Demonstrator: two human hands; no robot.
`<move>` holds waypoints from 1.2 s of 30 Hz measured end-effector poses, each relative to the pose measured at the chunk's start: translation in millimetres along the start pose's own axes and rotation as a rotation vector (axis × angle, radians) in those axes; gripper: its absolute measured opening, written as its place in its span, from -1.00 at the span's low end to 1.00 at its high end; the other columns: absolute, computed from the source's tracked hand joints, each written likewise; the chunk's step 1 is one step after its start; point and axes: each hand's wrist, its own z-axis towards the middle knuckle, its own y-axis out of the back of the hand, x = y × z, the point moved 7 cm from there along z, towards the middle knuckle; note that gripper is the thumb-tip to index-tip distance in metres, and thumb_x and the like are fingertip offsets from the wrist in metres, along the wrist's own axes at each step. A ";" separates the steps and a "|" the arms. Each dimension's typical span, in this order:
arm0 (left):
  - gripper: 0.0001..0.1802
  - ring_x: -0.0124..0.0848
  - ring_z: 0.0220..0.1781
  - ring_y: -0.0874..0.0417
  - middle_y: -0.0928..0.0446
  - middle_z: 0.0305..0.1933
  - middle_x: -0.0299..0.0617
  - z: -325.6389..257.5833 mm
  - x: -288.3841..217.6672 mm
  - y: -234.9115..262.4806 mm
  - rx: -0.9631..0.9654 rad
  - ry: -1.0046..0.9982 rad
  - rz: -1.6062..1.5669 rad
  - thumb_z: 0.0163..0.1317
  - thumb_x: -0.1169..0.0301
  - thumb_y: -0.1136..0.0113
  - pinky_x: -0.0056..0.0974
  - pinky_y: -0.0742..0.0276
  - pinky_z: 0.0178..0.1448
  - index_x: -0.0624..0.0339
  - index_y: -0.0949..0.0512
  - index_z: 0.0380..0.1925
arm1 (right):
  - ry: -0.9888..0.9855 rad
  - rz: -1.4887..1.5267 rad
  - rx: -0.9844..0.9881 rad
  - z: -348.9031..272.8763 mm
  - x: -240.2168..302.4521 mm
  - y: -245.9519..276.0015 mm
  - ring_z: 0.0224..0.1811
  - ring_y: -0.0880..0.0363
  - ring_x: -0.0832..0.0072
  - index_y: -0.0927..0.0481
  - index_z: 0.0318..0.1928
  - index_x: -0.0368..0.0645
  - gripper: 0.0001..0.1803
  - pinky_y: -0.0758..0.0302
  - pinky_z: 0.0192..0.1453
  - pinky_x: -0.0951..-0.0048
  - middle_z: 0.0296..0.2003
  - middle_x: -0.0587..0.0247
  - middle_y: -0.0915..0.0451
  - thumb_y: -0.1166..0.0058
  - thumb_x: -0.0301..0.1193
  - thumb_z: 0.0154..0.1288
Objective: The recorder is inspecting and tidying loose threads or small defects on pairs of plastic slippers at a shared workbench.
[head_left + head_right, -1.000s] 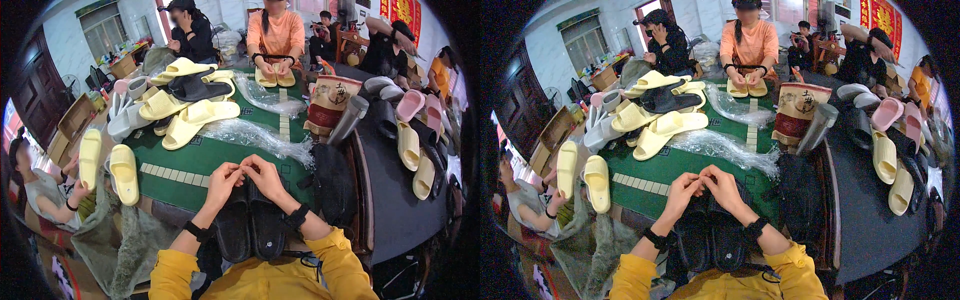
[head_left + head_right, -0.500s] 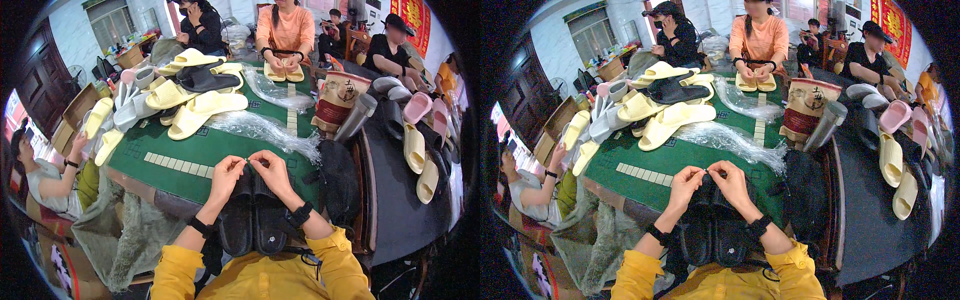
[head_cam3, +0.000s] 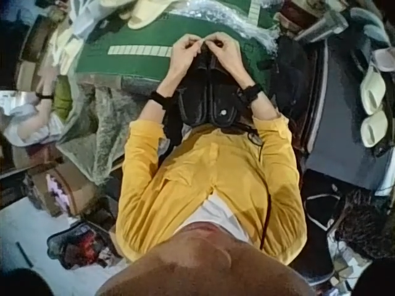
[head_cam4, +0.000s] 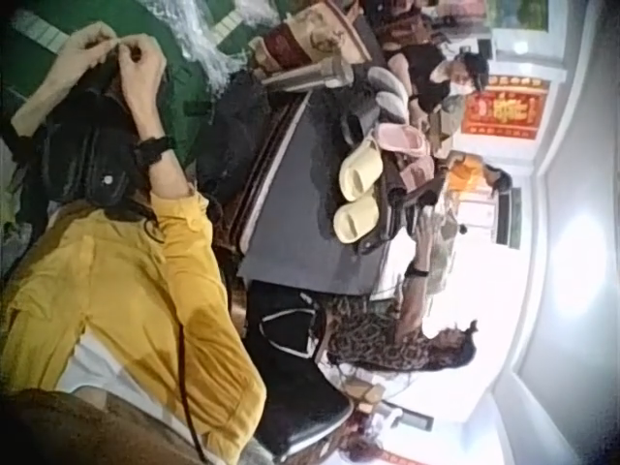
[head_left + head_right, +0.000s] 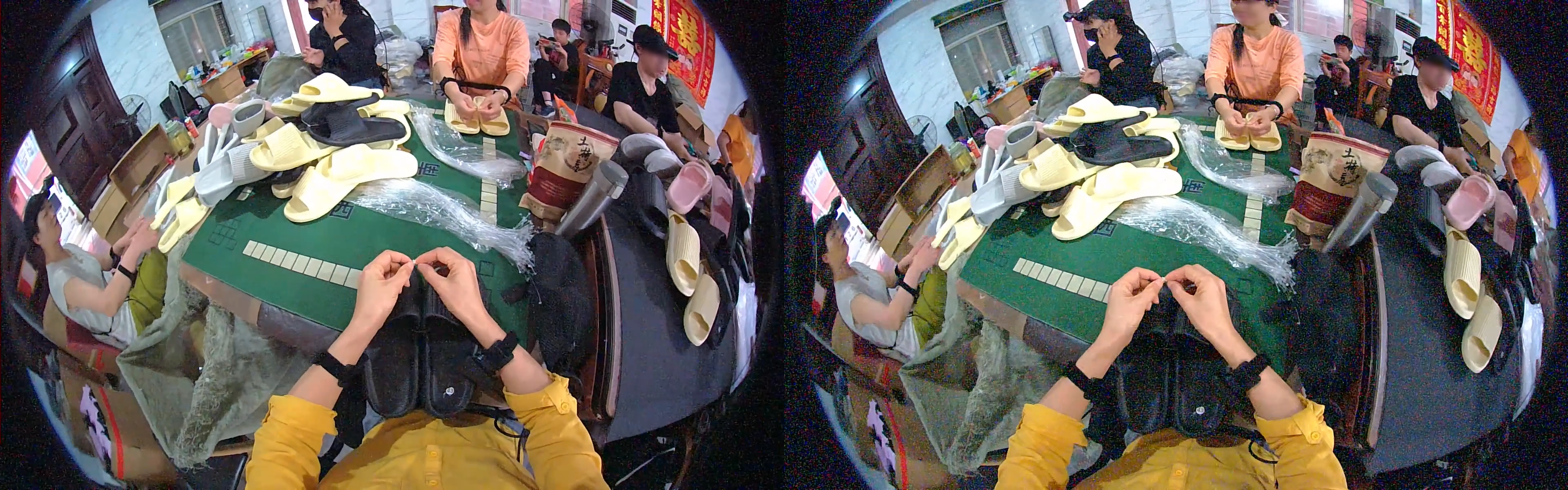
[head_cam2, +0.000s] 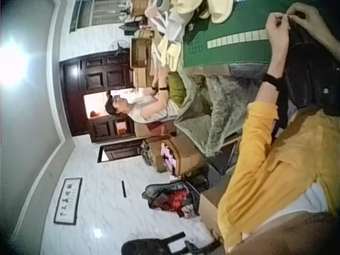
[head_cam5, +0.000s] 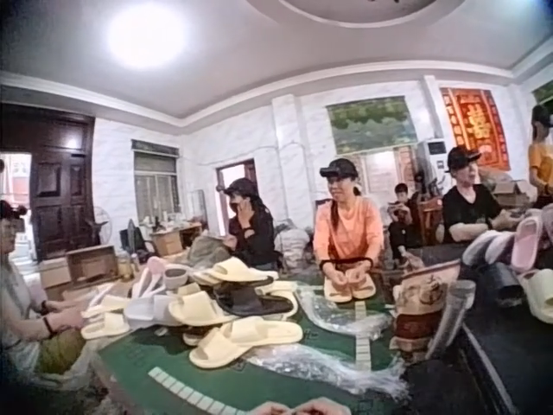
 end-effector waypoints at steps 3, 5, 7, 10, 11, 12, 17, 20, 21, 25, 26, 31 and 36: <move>-0.91 -0.70 -0.52 -0.40 -0.47 -0.53 -0.43 0.3 -0.4 2.0 -0.032 -0.015 0.007 0.32 0.44 -0.17 -0.51 -0.26 -0.47 0.23 -0.55 -0.31 | 0.024 0.006 -0.006 0.4 1.6 0.8 -0.35 -0.64 0.44 -0.68 -0.27 -0.25 -0.88 -0.55 -0.25 0.45 -0.36 0.16 -0.64 -0.20 -0.52 0.17; -0.91 -0.69 -0.52 -0.40 -0.47 -0.54 -0.42 0.8 2.8 1.0 -0.017 0.020 0.010 0.32 0.44 -0.17 -0.51 -0.27 -0.47 0.23 -0.55 -0.30 | 0.026 0.010 -0.004 0.7 1.2 0.5 -0.36 -0.64 0.44 -0.68 -0.27 -0.25 -0.88 -0.55 -0.25 0.45 -0.36 0.16 -0.64 -0.20 -0.51 0.17; -0.91 -0.69 -0.51 -0.40 -0.47 -0.54 -0.42 1.1 2.0 0.0 -0.005 -0.001 -0.004 0.32 0.44 -0.17 -0.51 -0.27 -0.46 0.23 -0.55 -0.31 | 0.017 0.010 -0.006 0.9 -0.1 0.4 -0.36 -0.64 0.44 -0.68 -0.27 -0.25 -0.89 -0.55 -0.25 0.45 -0.36 0.16 -0.64 -0.20 -0.51 0.17; -0.91 -0.68 -0.50 -0.42 -0.48 -0.53 -0.41 0.4 2.4 -0.7 0.000 -0.005 0.004 0.31 0.44 -0.17 -0.50 -0.30 -0.44 0.24 -0.55 -0.32 | 0.013 -0.002 -0.004 0.7 -0.5 -0.4 -0.36 -0.64 0.44 -0.68 -0.27 -0.25 -0.89 -0.55 -0.25 0.45 -0.36 0.17 -0.64 -0.20 -0.50 0.17; -0.91 -0.67 -0.49 -0.43 -0.48 -0.53 -0.41 0.2 3.3 -0.6 -0.001 0.010 0.018 0.31 0.44 -0.17 -0.49 -0.31 -0.43 0.24 -0.56 -0.32 | 0.015 0.008 -0.009 0.7 0.0 -0.2 -0.36 -0.64 0.45 -0.68 -0.27 -0.25 -0.89 -0.54 -0.25 0.46 -0.36 0.17 -0.63 -0.20 -0.51 0.18; -0.91 -0.67 -0.49 -0.43 -0.48 -0.53 -0.41 -0.3 1.8 -1.2 0.001 -0.010 0.013 0.31 0.44 -0.17 -0.49 -0.31 -0.43 0.24 -0.56 -0.32 | 0.007 0.020 -0.010 0.4 0.0 -0.2 -0.36 -0.63 0.45 -0.68 -0.27 -0.24 -0.89 -0.54 -0.25 0.46 -0.36 0.17 -0.63 -0.20 -0.51 0.18; -0.91 -0.67 -0.47 -0.42 -0.48 -0.50 -0.43 -0.7 2.4 -2.5 0.026 0.003 0.050 0.31 0.42 -0.18 -0.50 -0.30 -0.41 0.21 -0.56 -0.31 | 0.020 0.019 -0.001 -0.9 4.8 0.0 -0.37 -0.62 0.47 -0.67 -0.26 -0.25 -0.89 -0.53 -0.25 0.47 -0.36 0.18 -0.63 -0.20 -0.51 0.18; -0.88 -0.67 -0.42 -0.43 -0.49 -0.47 -0.42 1.7 6.2 -0.9 0.038 0.012 0.051 0.32 0.40 -0.18 -0.50 -0.34 -0.35 0.23 -0.57 -0.28 | -0.021 0.041 -0.001 -1.2 0.8 0.7 -0.37 -0.62 0.48 -0.65 -0.27 -0.26 -0.89 -0.53 -0.25 0.48 -0.36 0.19 -0.63 -0.21 -0.51 0.18; -0.88 -0.67 -0.42 -0.43 -0.49 -0.47 -0.42 2.8 7.9 0.3 0.034 0.007 0.056 0.32 0.40 -0.18 -0.50 -0.34 -0.35 0.23 -0.57 -0.28 | -0.063 0.056 0.007 -1.5 -3.5 -0.2 -0.37 -0.62 0.48 -0.65 -0.27 -0.26 -0.89 -0.53 -0.24 0.47 -0.35 0.18 -0.63 -0.22 -0.51 0.18; -0.84 -0.62 -0.32 -0.45 -0.50 -0.39 -0.39 8.3 15.5 -3.2 0.122 -0.009 0.087 0.30 0.37 -0.20 -0.46 -0.40 -0.22 0.25 -0.59 -0.29 | 0.059 -0.093 -0.014 -1.9 -2.6 2.8 -0.30 -0.62 0.38 -0.63 -0.30 -0.26 -0.89 -0.53 -0.19 0.45 -0.33 0.15 -0.63 -0.25 -0.53 0.14; -0.84 -0.60 -0.30 -0.47 -0.52 -0.37 -0.36 8.1 10.0 -1.6 0.107 -0.114 0.177 0.29 0.36 -0.20 -0.43 -0.42 -0.19 0.25 -0.60 -0.29 | 0.079 -0.087 -0.004 -1.7 -2.7 1.1 -0.29 -0.62 0.37 -0.63 -0.31 -0.26 -0.90 -0.53 -0.18 0.43 -0.32 0.15 -0.63 -0.25 -0.54 0.14; -0.79 -0.54 -0.35 -0.49 -0.54 -0.44 -0.28 10.2 12.6 -7.0 0.130 -0.113 0.169 0.27 0.31 -0.21 -0.34 -0.44 -0.24 0.26 -0.55 -0.36 | 0.049 -0.082 0.041 -1.9 -7.4 -3.4 -0.27 -0.56 0.36 -0.58 -0.31 -0.30 -0.91 -0.48 -0.12 0.41 -0.34 0.15 -0.59 -0.19 -0.58 0.15; -0.84 -0.56 -0.40 -0.45 -0.52 -0.50 -0.26 9.0 11.1 -5.9 0.054 -0.105 0.098 0.26 0.39 -0.16 -0.35 -0.40 -0.30 0.28 -0.53 -0.37 | 0.032 -0.034 0.018 -1.3 -11.0 -3.4 -0.29 -0.50 0.48 -0.55 -0.28 -0.29 -0.93 -0.43 -0.15 0.47 -0.36 0.25 -0.55 -0.13 -0.58 0.21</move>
